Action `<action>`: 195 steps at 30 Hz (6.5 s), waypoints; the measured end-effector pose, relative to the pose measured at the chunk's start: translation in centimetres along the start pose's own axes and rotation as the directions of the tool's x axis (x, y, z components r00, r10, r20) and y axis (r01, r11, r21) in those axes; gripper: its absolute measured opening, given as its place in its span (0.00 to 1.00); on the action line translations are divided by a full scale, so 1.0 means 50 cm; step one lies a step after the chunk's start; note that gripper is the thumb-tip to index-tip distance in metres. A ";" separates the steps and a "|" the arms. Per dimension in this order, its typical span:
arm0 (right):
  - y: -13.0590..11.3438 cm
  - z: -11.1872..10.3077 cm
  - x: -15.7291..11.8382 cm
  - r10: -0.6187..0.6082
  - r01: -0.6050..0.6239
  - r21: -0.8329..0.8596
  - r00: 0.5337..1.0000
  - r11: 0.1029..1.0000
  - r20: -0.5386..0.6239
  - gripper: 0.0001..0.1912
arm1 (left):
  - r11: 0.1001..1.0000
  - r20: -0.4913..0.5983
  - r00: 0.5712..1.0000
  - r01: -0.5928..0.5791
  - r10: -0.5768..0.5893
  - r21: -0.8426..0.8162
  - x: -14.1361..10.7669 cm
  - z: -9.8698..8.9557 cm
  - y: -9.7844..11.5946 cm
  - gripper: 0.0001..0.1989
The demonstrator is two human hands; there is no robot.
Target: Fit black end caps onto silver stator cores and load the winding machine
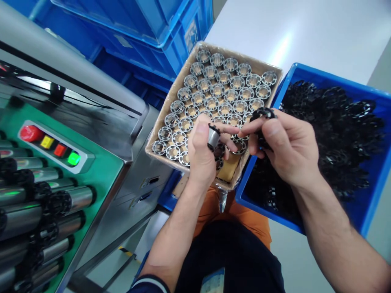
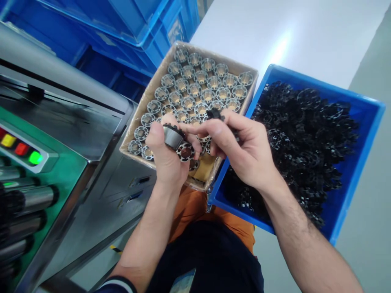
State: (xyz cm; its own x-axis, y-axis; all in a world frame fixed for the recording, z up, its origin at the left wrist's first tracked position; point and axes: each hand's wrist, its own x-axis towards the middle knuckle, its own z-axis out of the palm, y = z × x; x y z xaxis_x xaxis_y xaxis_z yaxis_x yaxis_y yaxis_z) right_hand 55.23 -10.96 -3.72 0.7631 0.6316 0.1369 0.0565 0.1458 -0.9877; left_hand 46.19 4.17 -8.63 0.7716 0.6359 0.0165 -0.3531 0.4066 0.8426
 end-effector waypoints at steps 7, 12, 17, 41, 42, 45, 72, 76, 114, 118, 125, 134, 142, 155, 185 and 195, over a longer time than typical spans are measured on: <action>-0.009 -0.004 0.015 -0.139 0.147 -0.086 0.986 0.985 0.093 0.16 | 0.997 -0.072 0.995 -0.062 0.066 0.049 0.002 0.016 0.021 0.30; 0.001 -0.009 0.011 -0.206 0.215 -0.175 0.976 0.961 0.071 0.15 | 0.997 0.111 0.994 0.030 -0.023 -0.068 0.000 0.008 0.023 0.22; 0.007 -0.004 0.006 -0.184 0.187 -0.017 0.975 0.982 0.129 0.37 | 1.000 0.158 0.987 0.003 -0.007 0.025 -0.012 -0.001 0.010 0.29; -0.003 -0.011 0.005 -0.121 0.133 -0.235 0.990 0.963 0.067 0.21 | 0.992 0.279 0.953 0.109 -0.121 0.061 -0.028 -0.002 0.013 0.24; -0.003 -0.010 0.007 -0.132 0.143 -0.233 0.989 0.962 0.064 0.21 | 0.994 0.287 0.952 0.088 -0.104 0.068 -0.030 -0.004 0.012 0.23; -0.002 -0.014 0.017 -0.107 0.118 -0.201 0.992 0.972 0.068 0.18 | 0.990 0.307 0.946 0.066 -0.101 0.123 -0.023 -0.012 0.019 0.23; 0.001 -0.017 0.030 0.052 -0.066 0.115 0.991 0.991 0.123 0.26 | 0.960 -0.014 0.962 0.272 -0.272 0.065 0.033 0.008 0.033 0.25; -0.003 -0.011 0.023 0.025 -0.028 0.032 0.995 0.999 0.100 0.23 | 0.976 0.015 0.983 0.182 -0.185 0.116 0.005 0.007 0.011 0.45; 0.015 -0.008 -0.002 -0.136 0.160 -0.234 0.984 0.959 0.114 0.22 | 0.993 0.404 0.914 -0.015 -0.034 0.117 -0.002 -0.044 -0.012 0.21; 0.023 -0.009 -0.001 -0.174 0.198 -0.244 0.978 0.949 0.119 0.22 | 0.975 0.369 0.930 -0.085 0.003 0.207 -0.001 -0.045 -0.008 0.21; 0.022 -0.004 -0.003 -0.176 0.198 -0.243 0.978 0.949 0.112 0.23 | 0.981 0.316 0.947 0.004 -0.067 0.196 -0.008 -0.035 0.010 0.24; 0.017 -0.014 0.001 -0.147 0.180 -0.252 0.979 0.951 0.144 0.22 | 0.975 0.341 0.940 -0.079 0.004 0.207 -0.016 -0.030 0.010 0.23; 0.018 0.005 -0.004 -0.149 0.150 -0.106 0.989 0.983 0.018 0.26 | 0.996 0.056 0.998 -0.029 0.025 0.084 -0.001 -0.002 0.015 0.45; 0.011 0.009 -0.004 -0.129 0.127 -0.120 0.992 0.985 -0.010 0.25 | 0.976 0.167 0.976 0.110 -0.142 0.185 0.001 -0.015 0.013 0.31; -0.027 -0.043 0.018 -0.196 0.227 -0.374 0.973 0.899 0.120 0.19 | 0.904 0.341 0.939 -0.187 0.049 0.385 0.002 -0.037 0.014 0.18; -0.048 -0.252 0.008 0.075 -0.242 -0.938 0.970 0.247 -0.231 0.44 | 0.250 0.422 0.906 -0.401 -0.039 0.882 0.265 -0.069 0.118 0.25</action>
State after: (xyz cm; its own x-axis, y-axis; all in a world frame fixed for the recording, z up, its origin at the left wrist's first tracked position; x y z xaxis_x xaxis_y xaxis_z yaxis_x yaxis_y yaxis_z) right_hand 63.53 -20.64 -2.22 0.8930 0.4481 0.0414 0.4333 -0.8313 -0.3481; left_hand 52.52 17.25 -5.27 0.9360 0.2828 0.2096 0.0691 -0.7314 0.6784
